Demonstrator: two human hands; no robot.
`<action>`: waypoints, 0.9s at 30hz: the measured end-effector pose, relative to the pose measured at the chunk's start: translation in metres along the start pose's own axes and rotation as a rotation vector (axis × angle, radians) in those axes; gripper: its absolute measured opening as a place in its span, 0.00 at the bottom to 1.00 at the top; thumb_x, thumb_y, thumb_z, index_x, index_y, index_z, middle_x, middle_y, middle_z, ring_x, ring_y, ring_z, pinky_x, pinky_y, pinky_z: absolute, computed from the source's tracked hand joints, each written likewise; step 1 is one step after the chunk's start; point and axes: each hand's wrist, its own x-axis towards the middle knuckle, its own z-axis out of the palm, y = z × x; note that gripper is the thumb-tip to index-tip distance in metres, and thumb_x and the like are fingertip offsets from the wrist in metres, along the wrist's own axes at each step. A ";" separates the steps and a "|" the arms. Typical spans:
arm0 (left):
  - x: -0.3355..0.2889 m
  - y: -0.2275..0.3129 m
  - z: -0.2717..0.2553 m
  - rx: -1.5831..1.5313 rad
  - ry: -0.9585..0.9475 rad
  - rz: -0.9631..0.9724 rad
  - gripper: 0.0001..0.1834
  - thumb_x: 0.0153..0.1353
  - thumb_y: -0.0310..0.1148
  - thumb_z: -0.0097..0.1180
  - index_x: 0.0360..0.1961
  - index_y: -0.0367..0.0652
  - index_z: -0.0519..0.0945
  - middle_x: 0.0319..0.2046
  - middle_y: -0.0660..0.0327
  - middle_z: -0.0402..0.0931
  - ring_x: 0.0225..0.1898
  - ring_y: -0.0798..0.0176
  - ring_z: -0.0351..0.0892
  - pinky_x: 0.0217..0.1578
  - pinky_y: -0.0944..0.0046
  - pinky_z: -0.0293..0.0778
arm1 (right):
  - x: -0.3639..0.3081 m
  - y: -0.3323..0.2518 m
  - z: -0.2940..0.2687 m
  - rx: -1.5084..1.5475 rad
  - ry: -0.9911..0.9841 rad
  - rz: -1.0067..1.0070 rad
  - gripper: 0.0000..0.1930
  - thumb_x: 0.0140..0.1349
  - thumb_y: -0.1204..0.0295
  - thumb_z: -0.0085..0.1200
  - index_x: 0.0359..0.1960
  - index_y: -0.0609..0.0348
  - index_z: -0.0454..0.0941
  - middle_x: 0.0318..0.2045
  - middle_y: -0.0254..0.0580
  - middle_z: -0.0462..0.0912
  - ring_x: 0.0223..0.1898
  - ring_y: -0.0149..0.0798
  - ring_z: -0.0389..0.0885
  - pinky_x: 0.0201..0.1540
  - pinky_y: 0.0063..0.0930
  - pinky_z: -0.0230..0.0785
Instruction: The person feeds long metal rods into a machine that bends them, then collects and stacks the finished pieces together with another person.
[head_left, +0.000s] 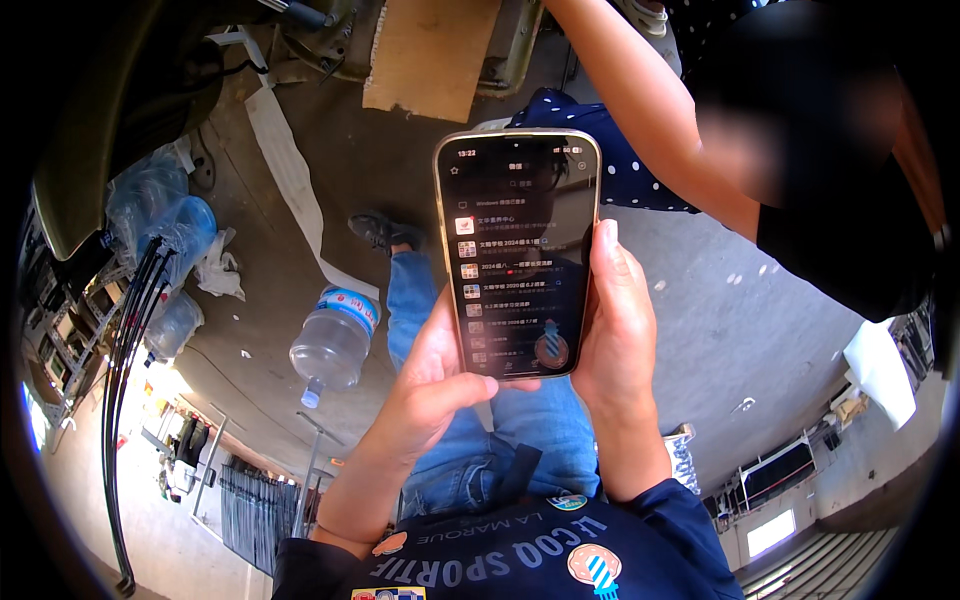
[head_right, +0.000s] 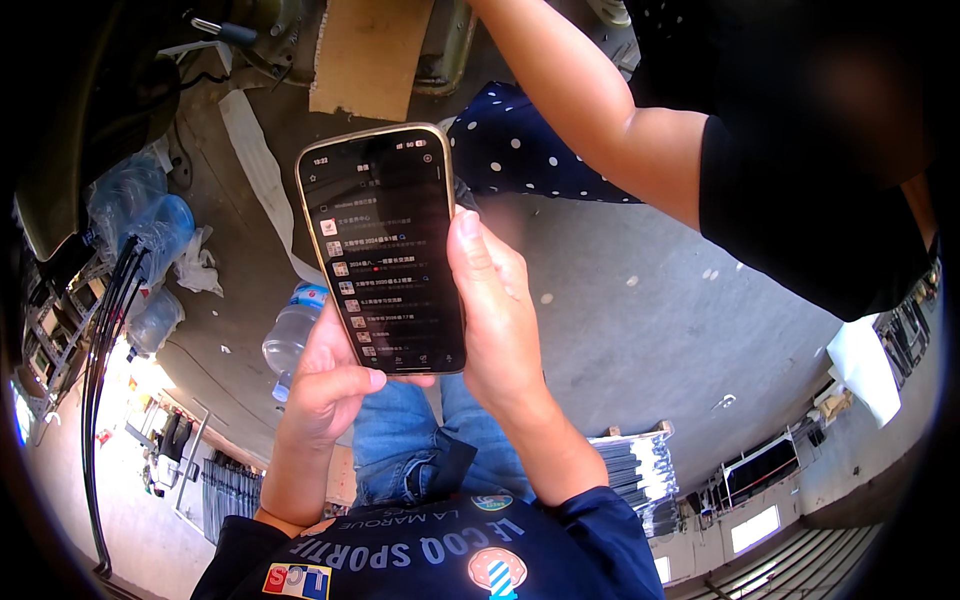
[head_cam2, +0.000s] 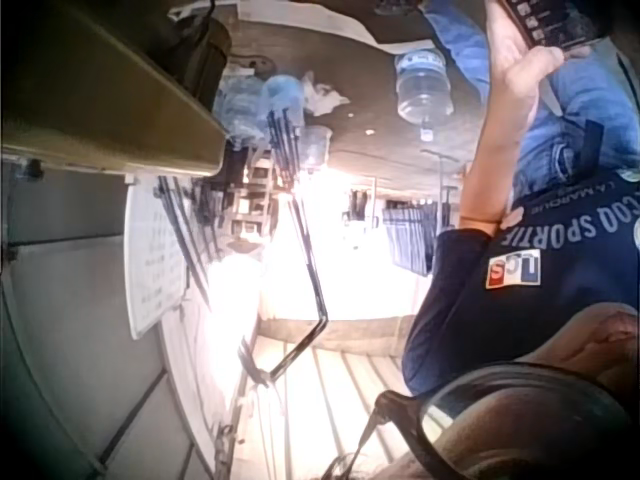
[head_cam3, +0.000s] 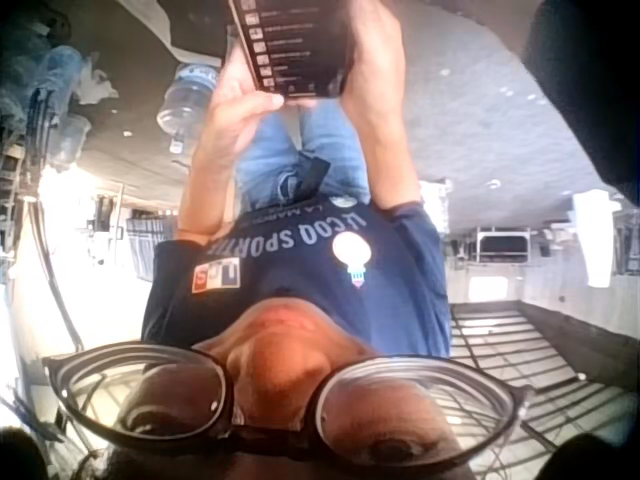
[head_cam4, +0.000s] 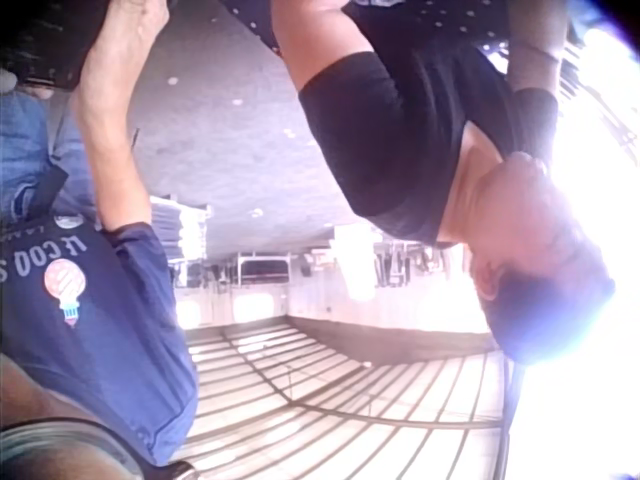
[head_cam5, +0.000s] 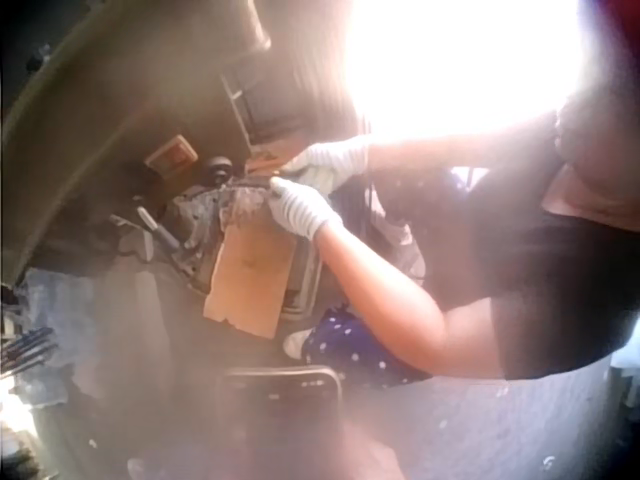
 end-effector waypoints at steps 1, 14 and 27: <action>-0.001 0.000 0.001 -0.004 0.006 -0.001 0.42 0.39 0.17 0.42 0.61 0.40 0.45 0.52 0.53 0.61 0.49 0.58 0.69 0.41 0.59 0.74 | 0.000 -0.001 0.000 -0.006 -0.003 -0.004 0.20 0.65 0.60 0.32 0.41 0.64 0.71 0.34 0.40 0.78 0.32 0.28 0.76 0.35 0.19 0.68; 0.000 0.001 0.004 0.021 -0.008 0.011 0.41 0.41 0.18 0.43 0.61 0.40 0.46 0.51 0.55 0.62 0.48 0.60 0.70 0.42 0.60 0.73 | -0.001 -0.003 0.000 -0.023 -0.017 -0.016 0.21 0.66 0.58 0.32 0.42 0.63 0.70 0.32 0.37 0.76 0.30 0.23 0.73 0.32 0.15 0.66; -0.007 0.001 0.010 0.006 0.113 0.082 0.38 0.40 0.20 0.50 0.55 0.33 0.51 0.44 0.48 0.68 0.40 0.52 0.75 0.37 0.57 0.76 | -0.004 -0.001 0.005 -0.028 -0.032 -0.030 0.20 0.66 0.59 0.32 0.44 0.63 0.70 0.33 0.37 0.76 0.32 0.23 0.73 0.34 0.16 0.67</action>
